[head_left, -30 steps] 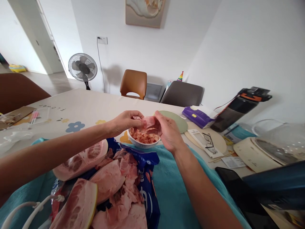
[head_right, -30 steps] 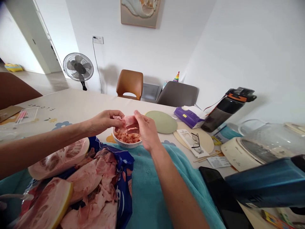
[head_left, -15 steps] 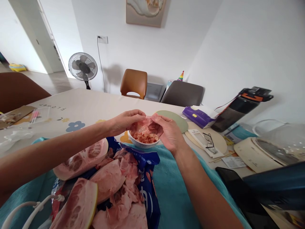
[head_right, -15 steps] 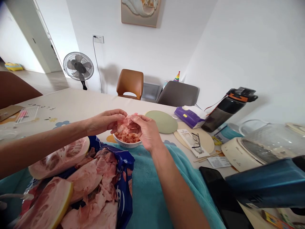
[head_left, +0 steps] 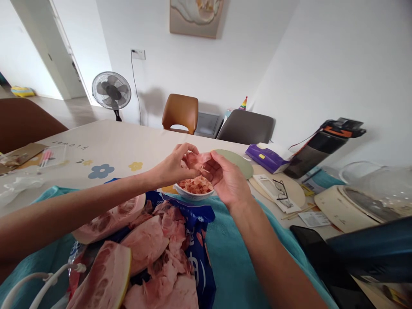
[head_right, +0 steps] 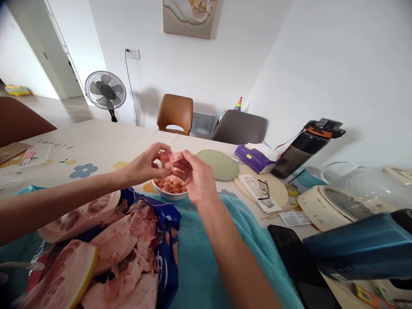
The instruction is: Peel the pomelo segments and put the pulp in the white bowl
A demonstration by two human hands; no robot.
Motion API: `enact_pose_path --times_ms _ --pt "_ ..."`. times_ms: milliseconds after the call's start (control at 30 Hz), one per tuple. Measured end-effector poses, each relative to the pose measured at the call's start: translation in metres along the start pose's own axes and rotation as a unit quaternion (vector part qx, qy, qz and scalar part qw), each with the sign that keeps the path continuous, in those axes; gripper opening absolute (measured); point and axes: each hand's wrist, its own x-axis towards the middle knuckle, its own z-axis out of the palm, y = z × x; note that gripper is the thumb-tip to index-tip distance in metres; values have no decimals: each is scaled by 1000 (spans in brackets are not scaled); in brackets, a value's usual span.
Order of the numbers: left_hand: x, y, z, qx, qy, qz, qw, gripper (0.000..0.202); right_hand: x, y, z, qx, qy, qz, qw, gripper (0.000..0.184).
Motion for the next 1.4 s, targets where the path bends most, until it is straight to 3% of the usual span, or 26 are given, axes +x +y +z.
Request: enact_pose_path --times_ms 67,167,300,500,667,867,1033,1100,1267,1400 --pt "0 2 -1 -46 -16 -20 999 36 -1 -1 0 -23 6 -4 1000 12" --pt "1 5 -6 -188 -92 -53 976 18 -3 -2 1 -59 11 -24 998 17" --pt "4 5 -12 -308 -177 -81 931 27 -8 -3 6 -105 23 -69 992 22" --pt "7 -2 -17 -403 -179 -161 883 24 -13 -2 12 -181 26 -129 975 14" --pt "7 -2 -19 -408 -187 -183 875 28 -14 1 11 -278 10 -194 941 10" --pt "4 0 -15 -389 -172 -137 894 31 -14 3 11 -283 0 -207 936 13" --pt "-4 6 -11 -242 -53 -88 965 31 -12 1 9 -222 -59 -115 967 25" --pt "-9 12 -12 -183 -25 -83 979 38 -11 2 9 -208 -66 -97 971 29" --pt "-23 22 -18 -166 -42 -93 981 38 -14 7 12 -192 -52 -82 977 25" --pt "-25 19 -22 -176 -12 -99 979 36 -14 7 12 -200 -63 -81 974 21"
